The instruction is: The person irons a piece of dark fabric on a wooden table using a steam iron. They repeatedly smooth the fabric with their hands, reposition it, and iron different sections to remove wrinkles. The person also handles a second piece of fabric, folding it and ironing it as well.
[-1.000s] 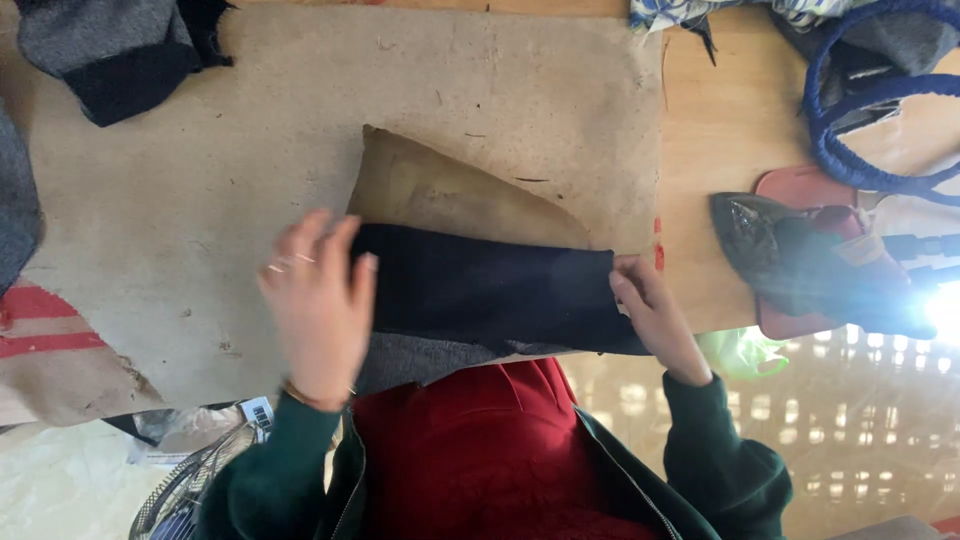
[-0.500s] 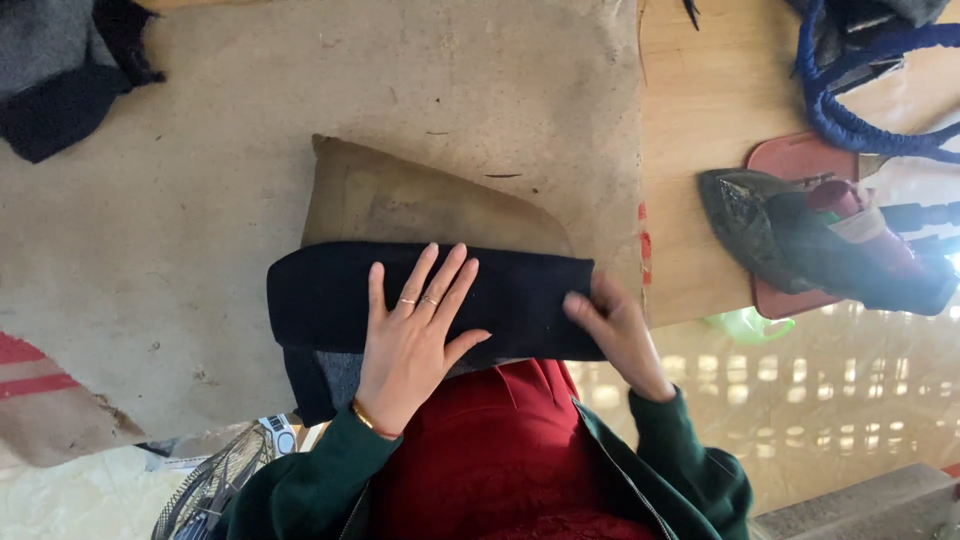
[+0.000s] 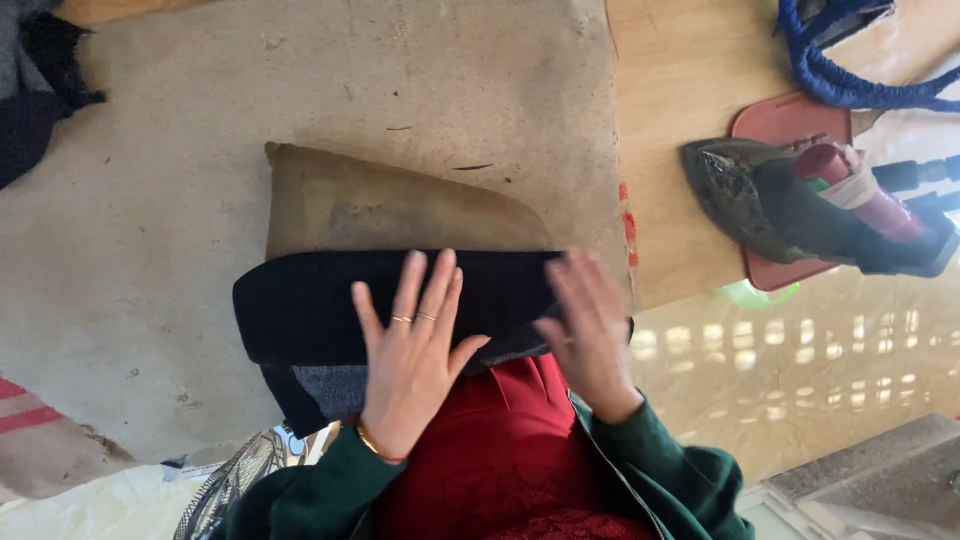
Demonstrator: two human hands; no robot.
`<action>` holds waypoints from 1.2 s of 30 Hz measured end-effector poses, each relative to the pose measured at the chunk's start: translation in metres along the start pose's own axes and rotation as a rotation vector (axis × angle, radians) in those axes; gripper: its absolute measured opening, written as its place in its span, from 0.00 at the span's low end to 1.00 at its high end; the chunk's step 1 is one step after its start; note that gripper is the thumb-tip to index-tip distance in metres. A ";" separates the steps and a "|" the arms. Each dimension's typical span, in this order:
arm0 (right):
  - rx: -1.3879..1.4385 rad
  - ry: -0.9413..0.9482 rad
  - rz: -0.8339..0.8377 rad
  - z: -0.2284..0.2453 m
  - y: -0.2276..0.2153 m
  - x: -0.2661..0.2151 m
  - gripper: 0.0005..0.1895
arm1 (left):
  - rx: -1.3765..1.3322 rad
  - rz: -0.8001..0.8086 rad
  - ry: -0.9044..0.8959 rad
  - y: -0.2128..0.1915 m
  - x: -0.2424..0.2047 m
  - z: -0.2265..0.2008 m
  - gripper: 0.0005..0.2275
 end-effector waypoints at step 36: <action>0.323 0.090 0.106 -0.028 0.027 -0.013 0.31 | 0.191 -0.076 0.020 0.041 0.028 -0.054 0.32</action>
Point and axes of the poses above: each hand's wrist, its own x-axis towards the middle knuckle, its own y-axis out of the palm, z = x × y, the point moved 5 cm from there along x, towards the middle knuckle, and after that the axes turned 9 degrees about -x, right-handed, at the moved point
